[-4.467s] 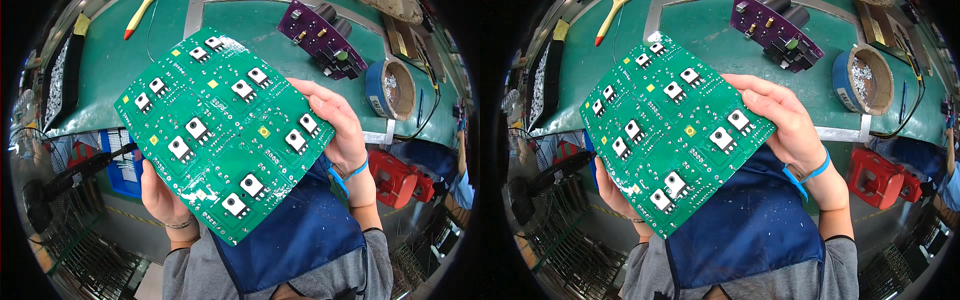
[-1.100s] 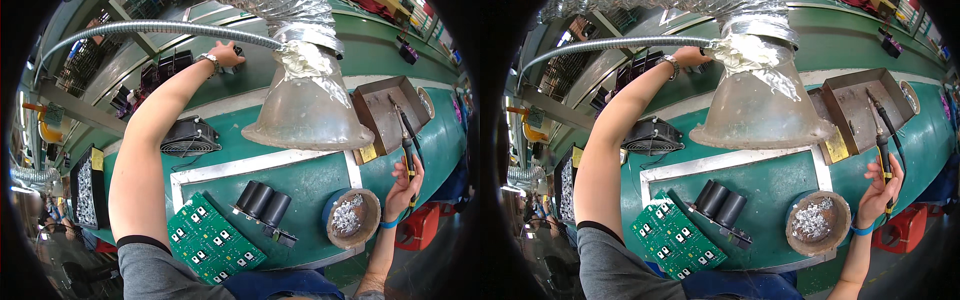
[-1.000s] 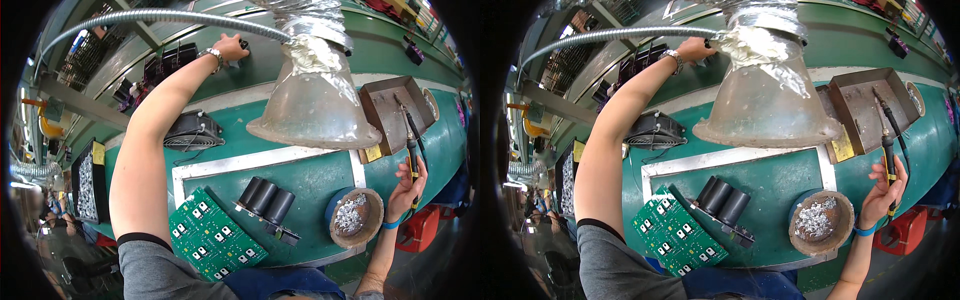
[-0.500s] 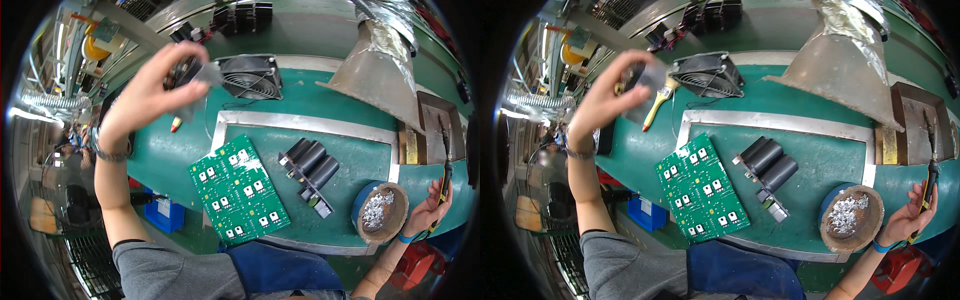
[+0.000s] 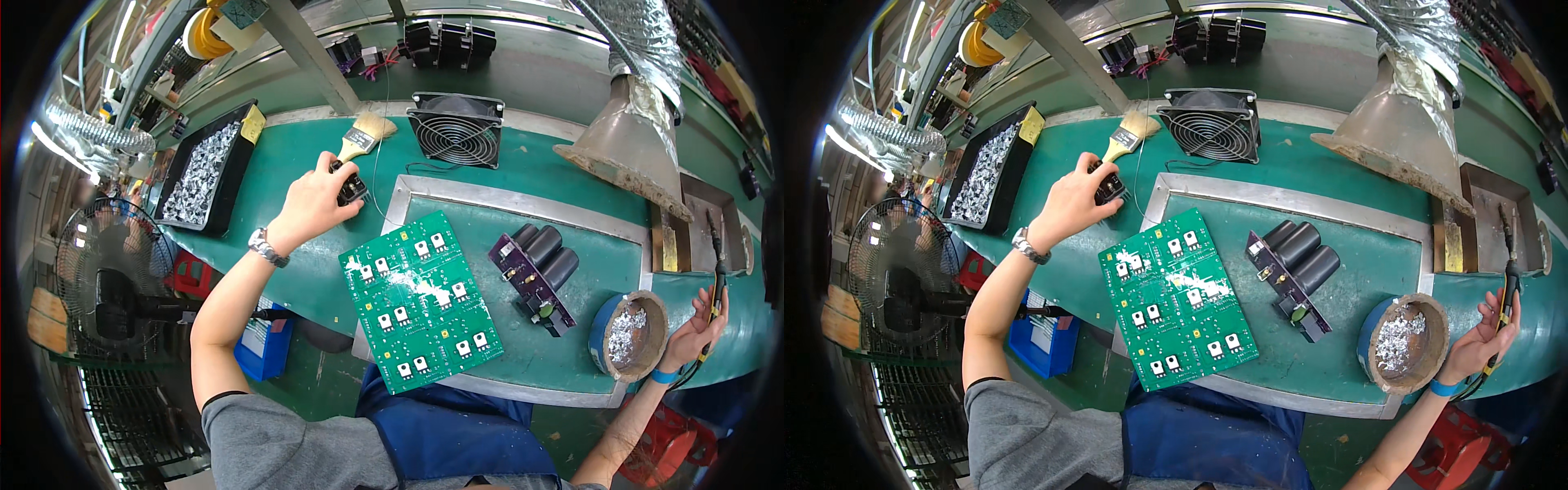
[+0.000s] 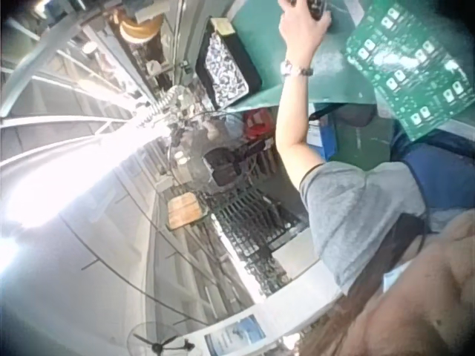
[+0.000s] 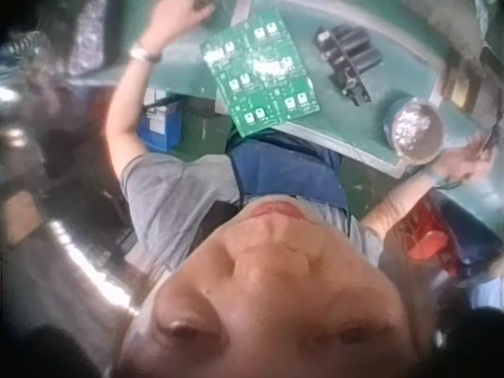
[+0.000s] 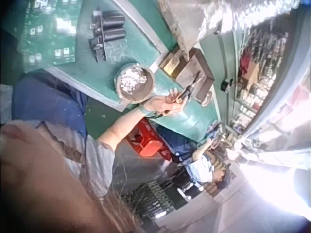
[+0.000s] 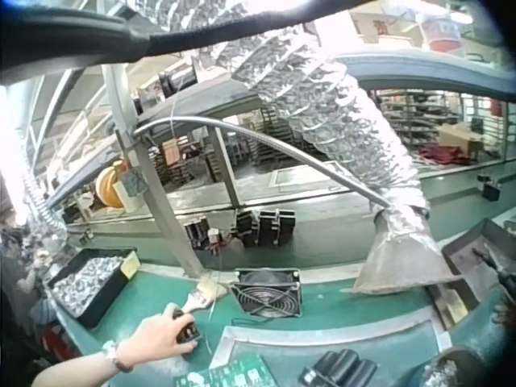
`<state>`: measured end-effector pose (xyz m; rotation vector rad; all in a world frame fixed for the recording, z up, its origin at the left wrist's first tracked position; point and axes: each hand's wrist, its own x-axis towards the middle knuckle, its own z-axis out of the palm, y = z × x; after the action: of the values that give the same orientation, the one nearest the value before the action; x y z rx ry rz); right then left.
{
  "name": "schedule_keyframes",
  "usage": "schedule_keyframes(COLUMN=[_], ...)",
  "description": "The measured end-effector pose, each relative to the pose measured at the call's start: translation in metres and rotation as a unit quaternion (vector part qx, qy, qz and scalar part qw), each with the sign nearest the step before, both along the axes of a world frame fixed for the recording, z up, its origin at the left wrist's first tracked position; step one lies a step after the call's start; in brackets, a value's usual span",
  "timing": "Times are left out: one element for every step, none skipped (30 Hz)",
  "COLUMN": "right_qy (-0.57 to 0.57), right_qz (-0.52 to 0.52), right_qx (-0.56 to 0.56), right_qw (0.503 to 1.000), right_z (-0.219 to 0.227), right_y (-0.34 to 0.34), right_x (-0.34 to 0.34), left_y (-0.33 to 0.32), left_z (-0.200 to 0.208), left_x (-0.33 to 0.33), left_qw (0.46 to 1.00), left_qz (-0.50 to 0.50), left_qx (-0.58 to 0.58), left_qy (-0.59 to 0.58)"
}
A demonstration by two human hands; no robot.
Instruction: The user is assembling and soldering components onto a printed circuit board (PCB) on an assembly line.
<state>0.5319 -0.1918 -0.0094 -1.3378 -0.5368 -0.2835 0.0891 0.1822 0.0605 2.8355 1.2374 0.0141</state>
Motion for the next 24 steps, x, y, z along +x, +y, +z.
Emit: schedule_keyframes(right_qy=[-0.003, 0.006, 0.016, 0.013, 0.012, 0.011, 0.008, 0.007, 0.008, 0.005, 0.008, 0.011, 0.010, 0.003, -0.003, -0.005, -0.006, -0.007, -0.007, -0.007, -0.006, -0.018, -0.015, -0.026], right_qz=[0.000, 0.007, 0.015, 0.013, 0.015, 0.017, 0.013, 0.011, 0.013, 0.007, 0.000, -0.008, -0.011, -0.023, -0.033, -0.037, -0.043, -0.050, -0.054, -0.046, -0.043, -0.064, -0.073, -0.076], right_qx=[0.001, 0.008, 0.016, 0.016, 0.016, 0.017, 0.018, 0.011, 0.007, 0.007, 0.007, 0.008, 0.010, 0.006, 0.006, 0.010, 0.005, -0.001, 0.002, 0.001, -0.005, -0.027, -0.032, -0.045], right_qw=[1.000, 1.000, 1.000, 1.000, 1.000, 1.000, 1.000, 1.000, 1.000, 1.000, 1.000, 1.000, 1.000, 1.000, 0.999, 0.999, 0.999, 0.999, 0.999, 0.999, 0.999, 0.997, 0.997, 0.996], right_z=[0.001, 0.000, -0.001, -0.001, -0.001, -0.002, -0.002, -0.002, -0.003, -0.001, -0.001, 0.001, -0.001, 0.000, 0.001, 0.001, 0.002, 0.003, 0.000, -0.002, -0.004, -0.004, -0.005, -0.005], right_y=[-0.001, -0.002, -0.003, -0.003, -0.003, -0.003, -0.002, -0.003, -0.002, -0.002, -0.002, -0.003, -0.004, -0.007, -0.009, -0.007, -0.004, -0.002, 0.000, 0.001, 0.001, -0.001, -0.004, -0.006], right_x=[0.000, 0.003, 0.003, 0.004, 0.004, 0.006, 0.007, 0.007, 0.007, 0.007, 0.005, 0.005, 0.004, 0.005, 0.004, 0.002, -0.001, -0.001, -0.001, -0.001, 0.000, -0.002, -0.001, -0.001], left_y=[-0.001, 0.005, 0.008, 0.011, 0.012, 0.007, 0.005, 0.004, 0.002, 0.003, 0.005, 0.009, 0.025, 0.039, 0.062, 0.081, 0.110, 0.134, 0.161, 0.198, 0.223, 0.222, 0.221, 0.221], left_z=[-0.002, -0.005, -0.003, 0.000, 0.003, 0.010, 0.023, 0.039, 0.057, 0.075, 0.092, 0.106, 0.111, 0.115, 0.111, 0.107, 0.094, 0.079, 0.068, 0.045, 0.025, 0.023, 0.022, 0.021], left_x=[0.000, -0.004, -0.007, -0.005, -0.002, -0.002, 0.006, 0.015, 0.025, 0.043, 0.065, 0.088, 0.111, 0.137, 0.160, 0.182, 0.201, 0.222, 0.238, 0.251, 0.265, 0.278, 0.293, 0.306], left_qw=[0.997, 0.998, 0.998, 0.999, 0.999, 0.994, 0.994, 0.992, 0.987, 0.986, 0.977, 0.962, 0.966, 0.977, 0.977, 0.981, 0.981, 0.979, 0.985, 0.993, 0.998, 0.994, 0.993, 0.994], left_qz=[-0.004, -0.007, -0.006, -0.001, 0.004, 0.007, 0.003, -0.028, -0.056, -0.089, -0.118, -0.149, -0.160, -0.116, -0.143, -0.122, -0.125, -0.085, -0.051, -0.044, -0.041, -0.032, -0.041, -0.017], left_qx=[0.076, 0.062, 0.062, 0.053, 0.045, 0.106, 0.107, 0.123, 0.141, 0.073, 0.004, -0.063, -0.062, -0.102, -0.069, -0.086, -0.092, -0.141, -0.155, -0.095, -0.040, -0.098, -0.103, -0.107], left_qy=[0.016, -0.014, -0.015, -0.002, 0.012, 0.029, 0.026, -0.019, -0.061, -0.121, -0.178, -0.222, -0.194, -0.150, -0.140, -0.121, -0.116, -0.118, -0.055, -0.048, -0.039, -0.036, -0.032, -0.022])
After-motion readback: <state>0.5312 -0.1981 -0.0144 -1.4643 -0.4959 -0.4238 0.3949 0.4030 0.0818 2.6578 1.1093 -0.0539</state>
